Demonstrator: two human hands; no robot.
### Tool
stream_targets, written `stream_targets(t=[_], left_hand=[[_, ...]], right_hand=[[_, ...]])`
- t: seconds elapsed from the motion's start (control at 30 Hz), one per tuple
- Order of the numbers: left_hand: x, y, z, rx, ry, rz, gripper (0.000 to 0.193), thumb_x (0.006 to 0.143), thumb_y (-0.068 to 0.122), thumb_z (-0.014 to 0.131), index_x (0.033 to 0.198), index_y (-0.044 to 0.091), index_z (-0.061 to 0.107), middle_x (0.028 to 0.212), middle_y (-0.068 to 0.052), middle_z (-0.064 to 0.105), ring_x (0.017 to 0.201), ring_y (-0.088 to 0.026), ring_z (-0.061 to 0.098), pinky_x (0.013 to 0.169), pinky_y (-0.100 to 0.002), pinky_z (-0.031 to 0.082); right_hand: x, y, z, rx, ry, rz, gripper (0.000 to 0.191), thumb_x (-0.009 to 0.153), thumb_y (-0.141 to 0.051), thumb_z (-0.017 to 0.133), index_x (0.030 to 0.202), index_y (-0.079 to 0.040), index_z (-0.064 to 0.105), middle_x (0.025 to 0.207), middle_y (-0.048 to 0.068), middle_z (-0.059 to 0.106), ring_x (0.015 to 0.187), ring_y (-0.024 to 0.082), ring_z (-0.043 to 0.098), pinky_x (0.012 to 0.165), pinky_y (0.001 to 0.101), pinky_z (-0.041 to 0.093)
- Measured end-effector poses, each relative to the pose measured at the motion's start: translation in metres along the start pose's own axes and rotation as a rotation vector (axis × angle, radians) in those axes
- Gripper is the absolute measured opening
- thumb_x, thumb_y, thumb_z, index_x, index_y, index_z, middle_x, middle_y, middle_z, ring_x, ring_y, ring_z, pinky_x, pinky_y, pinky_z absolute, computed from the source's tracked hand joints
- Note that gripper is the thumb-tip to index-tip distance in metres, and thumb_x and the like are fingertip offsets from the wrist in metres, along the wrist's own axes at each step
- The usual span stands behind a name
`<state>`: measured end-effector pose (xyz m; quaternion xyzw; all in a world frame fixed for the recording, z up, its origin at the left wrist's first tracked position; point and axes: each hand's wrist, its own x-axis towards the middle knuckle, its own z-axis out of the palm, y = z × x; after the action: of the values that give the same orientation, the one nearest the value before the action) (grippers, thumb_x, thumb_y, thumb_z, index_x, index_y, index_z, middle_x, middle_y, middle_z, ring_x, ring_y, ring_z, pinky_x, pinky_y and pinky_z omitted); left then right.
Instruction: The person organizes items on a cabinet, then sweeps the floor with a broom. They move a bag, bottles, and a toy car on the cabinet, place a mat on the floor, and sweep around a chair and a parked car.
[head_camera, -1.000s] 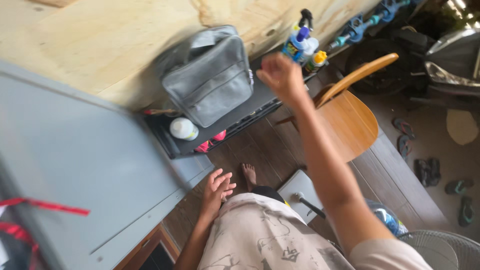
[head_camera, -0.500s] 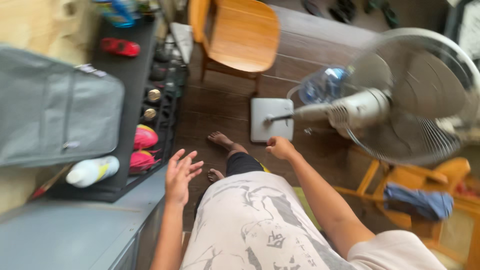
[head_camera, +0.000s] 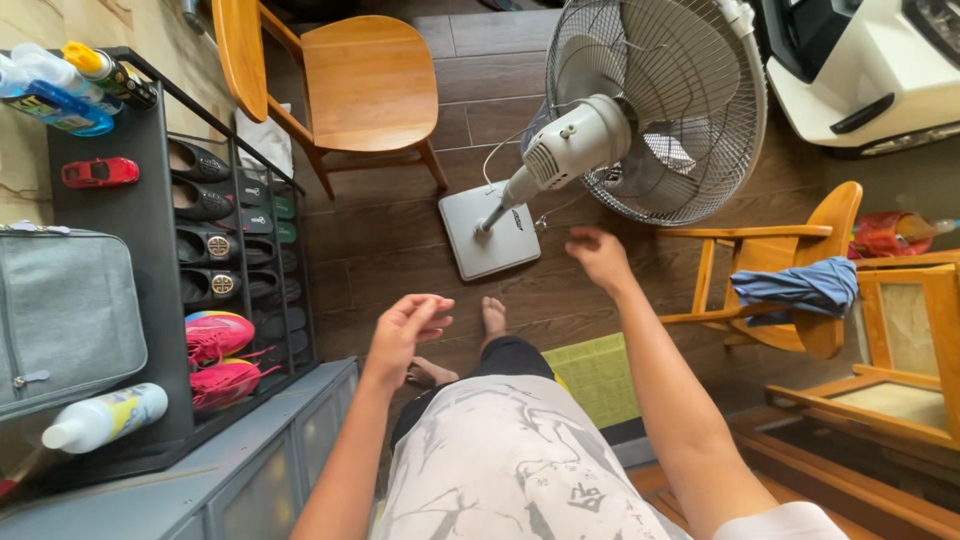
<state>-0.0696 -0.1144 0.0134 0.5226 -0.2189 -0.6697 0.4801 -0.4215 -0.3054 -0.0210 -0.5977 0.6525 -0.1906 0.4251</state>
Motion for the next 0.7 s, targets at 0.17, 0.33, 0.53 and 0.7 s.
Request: stream_targets(t=[0.17,0.33,0.53,0.7], left_hand=[[0.028,-0.011,0.067,0.078,-0.103,-0.09,0.03,0.099,0.034,0.063,0.117,0.011,0.069,0.117,-0.005,0.077,0.097,-0.014,0.073,0.085,-0.031,0.055],[0.077,-0.022,0.13,-0.019,-0.133,-0.18,0.042,0.1,0.043,0.057,0.123,0.009,0.067,0.117,-0.005,0.077,0.099,-0.018,0.073,0.085,-0.034,0.055],[0.116,-0.006,0.198,-0.473,-0.44,-0.307,0.091,0.094,0.078,0.024,0.146,0.007,0.048,0.13,-0.012,0.069,0.112,-0.027,0.069,0.096,-0.044,0.053],[0.128,0.001,0.204,-0.878,-0.392,-0.164,0.102,0.089,0.084,0.017,0.144,0.003,0.046,0.13,-0.015,0.069,0.116,-0.031,0.067,0.101,-0.052,0.05]], right_hand=[[0.051,-0.022,-0.009,-0.232,0.076,-0.216,0.048,0.091,-0.025,0.071,0.136,-0.009,0.066,0.117,0.02,0.072,0.105,0.031,0.07,0.091,0.0399,0.055],[0.009,-0.064,-0.04,-0.346,0.159,-0.575,0.033,0.097,-0.014,0.06,0.129,-0.009,0.068,0.128,0.015,0.066,0.113,0.037,0.067,0.093,0.0426,0.054],[-0.021,-0.155,-0.087,-0.053,-0.093,-0.71,0.042,0.095,0.001,0.063,0.136,-0.006,0.063,0.127,0.013,0.063,0.084,0.02,0.07,0.075,0.0293,0.056],[-0.006,-0.203,-0.082,-0.132,-0.321,-0.862,0.042,0.096,0.004,0.06,0.137,-0.005,0.064,0.131,0.015,0.062,0.086,0.018,0.071,0.073,0.0287,0.056]])
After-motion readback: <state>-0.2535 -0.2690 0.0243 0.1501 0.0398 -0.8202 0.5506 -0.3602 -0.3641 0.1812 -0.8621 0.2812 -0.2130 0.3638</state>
